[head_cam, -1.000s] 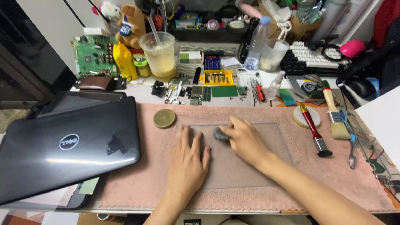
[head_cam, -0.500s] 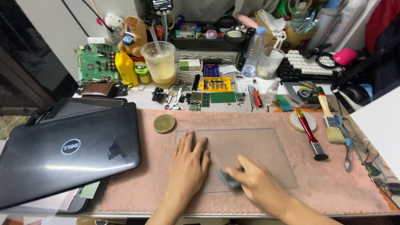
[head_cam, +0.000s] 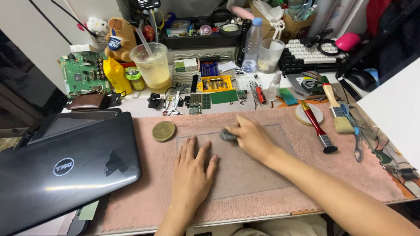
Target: The person cleans a rectangular surface on a desk using a small round sponge and a grey cloth. They rub the surface with the sponge, then switch to the cloth to wipe the area.
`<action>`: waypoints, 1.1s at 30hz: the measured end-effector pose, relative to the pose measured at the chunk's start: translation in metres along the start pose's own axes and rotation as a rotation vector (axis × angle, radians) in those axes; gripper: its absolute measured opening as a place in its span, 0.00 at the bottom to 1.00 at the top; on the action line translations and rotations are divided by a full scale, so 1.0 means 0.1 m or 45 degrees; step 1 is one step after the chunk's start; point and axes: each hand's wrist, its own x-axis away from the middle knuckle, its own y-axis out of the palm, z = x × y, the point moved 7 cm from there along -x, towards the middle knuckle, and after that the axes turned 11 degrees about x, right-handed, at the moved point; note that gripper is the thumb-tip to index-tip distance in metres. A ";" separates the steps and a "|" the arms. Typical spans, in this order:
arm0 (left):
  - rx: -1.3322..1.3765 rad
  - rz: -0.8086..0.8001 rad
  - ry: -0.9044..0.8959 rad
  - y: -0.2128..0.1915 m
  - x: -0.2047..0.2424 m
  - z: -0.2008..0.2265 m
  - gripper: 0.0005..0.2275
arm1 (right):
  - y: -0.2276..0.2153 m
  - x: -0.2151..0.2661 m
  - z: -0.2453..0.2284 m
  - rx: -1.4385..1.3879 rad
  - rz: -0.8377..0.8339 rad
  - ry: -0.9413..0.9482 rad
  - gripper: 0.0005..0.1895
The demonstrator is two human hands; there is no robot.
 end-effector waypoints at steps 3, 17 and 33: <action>0.026 -0.005 -0.005 -0.02 -0.02 0.01 0.24 | 0.04 -0.15 0.03 0.022 0.060 -0.055 0.11; -0.019 -0.018 -0.031 0.01 0.00 0.00 0.25 | -0.53 1.61 -0.65 -0.029 -0.069 -0.329 0.21; 0.003 -0.049 -0.055 0.03 -0.03 -0.04 0.24 | -0.03 0.04 0.48 0.031 0.061 0.039 0.28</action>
